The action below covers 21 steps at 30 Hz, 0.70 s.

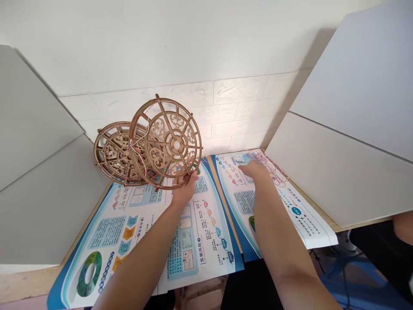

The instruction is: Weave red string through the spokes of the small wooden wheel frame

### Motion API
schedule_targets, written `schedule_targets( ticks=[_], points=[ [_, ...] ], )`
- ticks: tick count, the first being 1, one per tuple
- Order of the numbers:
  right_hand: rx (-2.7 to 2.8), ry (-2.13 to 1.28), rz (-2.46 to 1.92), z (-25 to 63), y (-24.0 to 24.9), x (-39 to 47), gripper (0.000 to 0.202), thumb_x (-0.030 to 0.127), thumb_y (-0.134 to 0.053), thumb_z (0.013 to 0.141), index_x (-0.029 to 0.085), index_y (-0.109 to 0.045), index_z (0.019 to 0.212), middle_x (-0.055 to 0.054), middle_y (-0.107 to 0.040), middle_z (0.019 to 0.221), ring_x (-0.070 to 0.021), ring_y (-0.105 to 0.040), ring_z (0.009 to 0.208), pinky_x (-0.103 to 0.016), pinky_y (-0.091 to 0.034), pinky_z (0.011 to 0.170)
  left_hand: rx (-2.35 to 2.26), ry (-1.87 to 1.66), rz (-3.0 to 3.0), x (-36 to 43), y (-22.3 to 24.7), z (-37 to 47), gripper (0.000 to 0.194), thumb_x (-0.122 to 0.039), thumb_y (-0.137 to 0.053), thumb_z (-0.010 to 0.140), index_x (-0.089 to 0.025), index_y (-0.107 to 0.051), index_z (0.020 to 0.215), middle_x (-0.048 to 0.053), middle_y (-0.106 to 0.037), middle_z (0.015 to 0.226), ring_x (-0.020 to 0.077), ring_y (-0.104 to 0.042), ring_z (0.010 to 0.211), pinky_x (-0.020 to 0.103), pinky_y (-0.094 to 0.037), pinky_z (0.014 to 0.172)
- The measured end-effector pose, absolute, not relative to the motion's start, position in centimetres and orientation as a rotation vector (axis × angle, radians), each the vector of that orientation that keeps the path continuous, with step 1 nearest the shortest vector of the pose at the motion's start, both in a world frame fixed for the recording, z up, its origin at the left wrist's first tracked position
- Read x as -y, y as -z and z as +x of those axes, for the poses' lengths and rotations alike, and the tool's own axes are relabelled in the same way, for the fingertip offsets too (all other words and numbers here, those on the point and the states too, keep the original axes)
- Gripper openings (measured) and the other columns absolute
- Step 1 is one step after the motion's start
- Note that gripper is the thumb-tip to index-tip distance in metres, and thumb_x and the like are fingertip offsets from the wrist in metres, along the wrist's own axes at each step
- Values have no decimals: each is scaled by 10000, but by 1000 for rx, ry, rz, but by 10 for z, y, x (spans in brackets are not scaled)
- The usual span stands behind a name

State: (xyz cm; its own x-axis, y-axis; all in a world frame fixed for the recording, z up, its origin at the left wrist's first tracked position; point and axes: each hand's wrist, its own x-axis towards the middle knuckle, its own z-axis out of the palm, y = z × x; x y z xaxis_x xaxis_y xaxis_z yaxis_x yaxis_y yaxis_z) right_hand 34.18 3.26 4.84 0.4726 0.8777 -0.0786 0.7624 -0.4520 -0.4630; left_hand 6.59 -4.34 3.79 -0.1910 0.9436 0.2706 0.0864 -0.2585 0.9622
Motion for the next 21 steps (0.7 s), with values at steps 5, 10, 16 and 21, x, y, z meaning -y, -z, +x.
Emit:
schedule_targets(
  ticks=[5, 10, 16, 21],
  points=[
    [1481, -441, -2469, 325, -60, -31, 547, 374, -609, 829, 92, -565, 1296, -271, -459, 1424, -453, -396, 1343, -704, -271, 1072, -1231, -1534, 1404, 43, -38, 64, 369, -412, -654, 881, -226, -628, 1198, 62, -708, 874, 217, -701, 816, 414, -574, 887],
    [1503, -410, -2339, 318, -44, -36, 521, 292, -570, 863, 79, -493, 1332, -250, -436, 1435, -375, -374, 1380, -574, -267, 1141, -1308, -1515, 1400, 46, -39, 66, 232, -446, -673, 861, -215, -651, 873, 73, -701, 820, 230, -700, 816, 426, -564, 901],
    [1337, -145, -2280, 320, -50, -34, 356, 243, -499, 867, 144, -580, 1200, -184, -537, 1320, -339, -461, 1270, -566, -287, 1084, -1300, -1526, 1385, 46, -40, 67, 213, -422, -671, 852, -226, -657, 936, 60, -704, 810, 218, -693, 789, 416, -570, 887],
    [1162, -354, -2469, 343, -70, -23, 461, 333, -555, 833, 107, -582, 1234, -245, -588, 1222, -396, -549, 1162, -594, -374, 992, -1330, -1495, 1365, 45, -39, 66, 230, -440, -650, 848, -226, -641, 930, 46, -687, 756, 223, -699, 795, 402, -568, 853]
  ],
)
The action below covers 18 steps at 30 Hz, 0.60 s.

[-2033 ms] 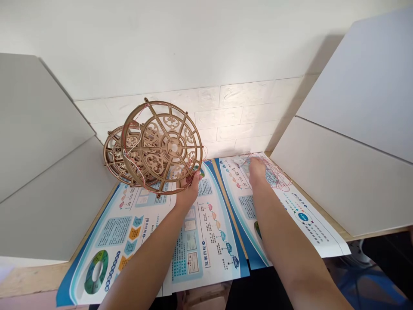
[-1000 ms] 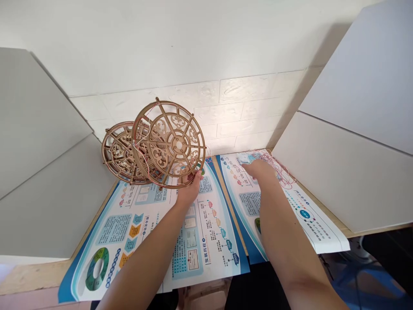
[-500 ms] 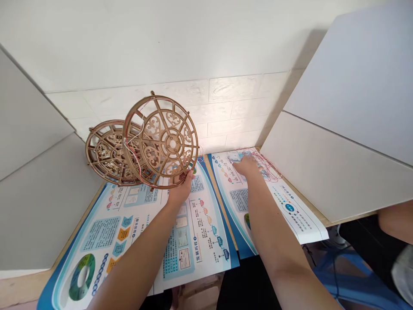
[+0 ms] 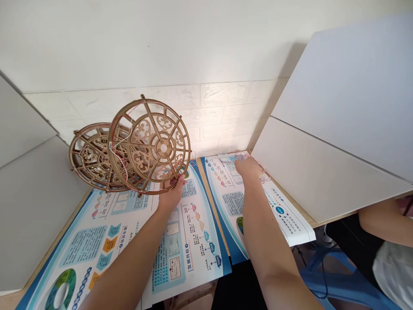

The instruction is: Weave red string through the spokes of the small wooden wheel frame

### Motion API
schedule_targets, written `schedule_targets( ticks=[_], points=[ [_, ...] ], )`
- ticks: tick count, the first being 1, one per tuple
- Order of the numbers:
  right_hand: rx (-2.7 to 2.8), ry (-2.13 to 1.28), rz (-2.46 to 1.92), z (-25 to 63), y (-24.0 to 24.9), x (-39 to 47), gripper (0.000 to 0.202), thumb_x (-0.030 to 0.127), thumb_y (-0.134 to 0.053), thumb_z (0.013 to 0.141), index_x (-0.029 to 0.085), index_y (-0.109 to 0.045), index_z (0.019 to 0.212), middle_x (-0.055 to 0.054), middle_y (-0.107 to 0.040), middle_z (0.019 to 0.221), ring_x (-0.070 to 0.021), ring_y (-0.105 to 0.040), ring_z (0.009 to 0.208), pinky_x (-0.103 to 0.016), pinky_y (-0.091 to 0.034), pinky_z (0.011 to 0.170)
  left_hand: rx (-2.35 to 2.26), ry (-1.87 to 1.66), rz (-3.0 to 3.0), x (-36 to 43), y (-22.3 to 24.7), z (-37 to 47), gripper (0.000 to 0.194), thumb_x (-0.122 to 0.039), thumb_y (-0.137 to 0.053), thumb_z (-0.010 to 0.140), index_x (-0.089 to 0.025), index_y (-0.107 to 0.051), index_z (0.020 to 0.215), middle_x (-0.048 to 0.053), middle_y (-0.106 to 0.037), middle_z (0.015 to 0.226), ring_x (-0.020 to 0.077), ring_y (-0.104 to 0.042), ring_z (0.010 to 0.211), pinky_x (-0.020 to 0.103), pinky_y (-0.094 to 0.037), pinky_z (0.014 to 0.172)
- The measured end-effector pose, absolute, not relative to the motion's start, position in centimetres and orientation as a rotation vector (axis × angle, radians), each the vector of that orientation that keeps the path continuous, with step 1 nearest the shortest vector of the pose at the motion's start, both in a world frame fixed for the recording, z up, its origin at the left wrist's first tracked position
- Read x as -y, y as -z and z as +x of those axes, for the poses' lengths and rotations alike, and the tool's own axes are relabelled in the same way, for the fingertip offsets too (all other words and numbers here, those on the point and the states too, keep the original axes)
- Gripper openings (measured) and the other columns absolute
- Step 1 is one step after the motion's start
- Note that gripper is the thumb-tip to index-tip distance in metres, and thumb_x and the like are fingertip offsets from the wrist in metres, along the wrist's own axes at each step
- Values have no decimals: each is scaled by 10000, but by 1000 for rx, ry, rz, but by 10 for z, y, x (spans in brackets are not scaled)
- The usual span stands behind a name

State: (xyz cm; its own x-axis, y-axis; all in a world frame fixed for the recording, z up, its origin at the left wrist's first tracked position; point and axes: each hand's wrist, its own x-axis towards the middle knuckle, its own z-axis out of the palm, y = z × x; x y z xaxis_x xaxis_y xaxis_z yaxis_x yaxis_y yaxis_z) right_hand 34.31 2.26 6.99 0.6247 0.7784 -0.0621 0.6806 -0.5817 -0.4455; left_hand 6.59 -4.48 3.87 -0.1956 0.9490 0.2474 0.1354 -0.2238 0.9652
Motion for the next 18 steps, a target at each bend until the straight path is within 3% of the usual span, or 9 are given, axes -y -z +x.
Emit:
schedule_targets(
  ticks=[3, 6, 12, 18],
  points=[
    [1223, -627, -2509, 356, -70, -21, 432, 370, -631, 780, 149, -644, 1152, -234, -633, 1138, -422, -587, 1105, -597, -439, 902, -1348, -1485, 1349, 45, -39, 66, 210, -435, -649, 849, -229, -640, 890, 45, -680, 745, 222, -691, 787, 387, -566, 826],
    [1306, -689, -2514, 355, -65, -24, 445, 373, -663, 762, 181, -651, 1163, -221, -621, 1202, -421, -565, 1163, -608, -409, 960, -1346, -1496, 1334, 45, -40, 67, 190, -409, -654, 847, -230, -650, 910, 48, -691, 805, 203, -677, 753, 372, -568, 805],
    [1274, -413, -2541, 334, -51, -31, 531, 375, -579, 852, 121, -562, 1318, -254, -445, 1427, -412, -379, 1361, -604, -295, 1084, -1393, -1448, 1346, 47, -45, 68, 190, -393, -651, 849, -204, -659, 836, 44, -657, 718, 208, -668, 739, 359, -559, 778],
    [1239, -267, -2413, 333, -36, -37, 571, 370, -548, 892, 48, -488, 1359, -267, -385, 1447, -392, -307, 1392, -523, -283, 1114, -1465, -1365, 1317, 51, -53, 68, 183, -360, -623, 872, -183, -657, 903, 45, -675, 751, 199, -672, 770, 356, -552, 800]
  ],
)
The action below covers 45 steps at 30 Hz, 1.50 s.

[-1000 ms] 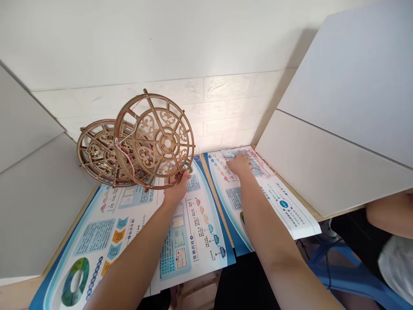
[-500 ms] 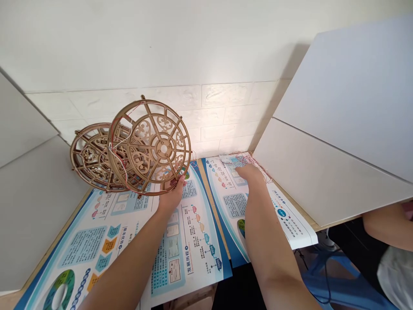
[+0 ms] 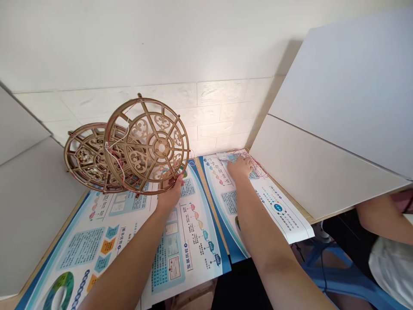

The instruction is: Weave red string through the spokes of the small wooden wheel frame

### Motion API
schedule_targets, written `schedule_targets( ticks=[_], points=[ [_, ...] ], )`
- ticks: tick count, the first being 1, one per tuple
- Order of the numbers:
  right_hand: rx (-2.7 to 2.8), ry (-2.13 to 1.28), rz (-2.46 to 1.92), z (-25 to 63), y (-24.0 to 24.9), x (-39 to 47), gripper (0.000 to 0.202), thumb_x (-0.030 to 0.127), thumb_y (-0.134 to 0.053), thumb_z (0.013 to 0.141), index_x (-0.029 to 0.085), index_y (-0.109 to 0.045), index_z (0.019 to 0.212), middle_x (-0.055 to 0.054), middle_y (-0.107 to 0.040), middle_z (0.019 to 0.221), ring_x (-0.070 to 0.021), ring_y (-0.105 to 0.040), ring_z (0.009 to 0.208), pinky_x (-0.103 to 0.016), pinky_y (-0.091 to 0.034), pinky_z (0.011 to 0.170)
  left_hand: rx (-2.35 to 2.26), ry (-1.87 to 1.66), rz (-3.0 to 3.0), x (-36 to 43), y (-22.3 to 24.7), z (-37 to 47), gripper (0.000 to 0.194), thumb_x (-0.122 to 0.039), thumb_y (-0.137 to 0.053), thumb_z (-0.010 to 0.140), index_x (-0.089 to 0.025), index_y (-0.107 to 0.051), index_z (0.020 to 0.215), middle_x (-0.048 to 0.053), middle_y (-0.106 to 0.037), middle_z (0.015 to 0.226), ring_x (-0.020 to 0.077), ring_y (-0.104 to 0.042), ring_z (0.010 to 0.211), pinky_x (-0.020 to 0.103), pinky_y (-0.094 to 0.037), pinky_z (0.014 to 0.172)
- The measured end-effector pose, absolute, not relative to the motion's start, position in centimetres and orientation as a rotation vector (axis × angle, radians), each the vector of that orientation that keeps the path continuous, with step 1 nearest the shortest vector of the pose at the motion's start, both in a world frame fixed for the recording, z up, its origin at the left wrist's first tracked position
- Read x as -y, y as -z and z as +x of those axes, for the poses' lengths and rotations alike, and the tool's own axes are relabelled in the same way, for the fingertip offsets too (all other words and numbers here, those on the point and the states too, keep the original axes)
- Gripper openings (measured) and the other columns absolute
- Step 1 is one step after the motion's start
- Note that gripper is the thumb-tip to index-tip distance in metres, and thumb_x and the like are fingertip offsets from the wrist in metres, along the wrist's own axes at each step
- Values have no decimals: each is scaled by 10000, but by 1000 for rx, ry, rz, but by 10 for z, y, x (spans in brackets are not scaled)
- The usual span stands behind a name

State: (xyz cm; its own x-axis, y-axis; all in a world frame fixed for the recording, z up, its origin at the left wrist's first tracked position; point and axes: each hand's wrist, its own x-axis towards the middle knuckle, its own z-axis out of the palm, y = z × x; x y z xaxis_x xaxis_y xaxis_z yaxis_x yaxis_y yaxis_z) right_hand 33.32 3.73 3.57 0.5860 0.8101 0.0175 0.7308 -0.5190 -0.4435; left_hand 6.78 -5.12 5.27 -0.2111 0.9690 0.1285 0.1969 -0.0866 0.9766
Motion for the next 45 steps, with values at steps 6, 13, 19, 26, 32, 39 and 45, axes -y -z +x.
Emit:
schedule_targets(
  ticks=[6, 13, 19, 26, 32, 39, 45],
  points=[
    [1308, -262, -2145, 337, -48, -32, 616, 243, -542, 836, 60, -402, 1407, -249, -394, 1447, -351, -478, 1253, -452, -409, 1015, -1412, -1413, 1306, 47, -45, 67, 184, -379, -659, 856, -196, -637, 865, 45, -664, 757, 187, -653, 739, 326, -551, 747],
    [1037, -93, -2360, 343, -74, -21, 547, 327, -611, 812, 87, -514, 1294, -273, -467, 1329, -421, -400, 1262, -631, -364, 1004, -1387, -1361, 1313, 46, -45, 64, 215, -396, -643, 885, -183, -651, 917, 48, -647, 758, 166, -627, 691, 277, -516, 640],
    [840, -488, -2474, 358, -63, -26, 905, 391, -724, 720, 134, -332, 1493, -327, -233, 1528, -529, -201, 1406, -806, -179, 1014, -1391, -1363, 1219, 48, -50, 65, 192, -370, -648, 892, -189, -656, 953, 51, -669, 816, 124, -563, 588, 238, -444, 514],
    [1073, -417, -2101, 347, -28, -45, 854, 281, -684, 698, 56, -352, 1452, -313, -330, 1502, -438, -260, 1439, -596, -257, 1147, -1387, -1384, 1215, 51, -56, 65, 216, -350, -634, 889, -191, -667, 1032, 25, -648, 735, 131, -567, 584, 243, -455, 539],
    [882, -330, -1750, 353, -24, -54, 468, 270, -480, 843, 159, -482, 1298, -152, -537, 1334, -250, -541, 1204, -396, -420, 1049, -1407, -1370, 1237, 52, -54, 62, 164, -353, -643, 896, -193, -650, 931, 33, -643, 747, 127, -573, 588, 229, -447, 523],
    [801, -47, -1959, 352, -47, -41, 140, 193, -481, 819, 162, -601, 883, -135, -612, 1154, -286, -565, 1078, -499, -368, 1023, -1423, -1353, 1239, 50, -54, 60, 142, -313, -614, 918, -178, -649, 892, 23, -611, 711, 114, -539, 561, 212, -419, 494],
    [950, -62, -2241, 348, -72, -24, 289, 385, -479, 898, 160, -658, 931, -184, -628, 1056, -377, -547, 1093, -567, -407, 939, -1378, -1370, 1246, 49, -55, 59, 137, -316, -609, 916, -182, -638, 928, 26, -624, 749, 112, -537, 562, 217, -424, 506]
  ],
)
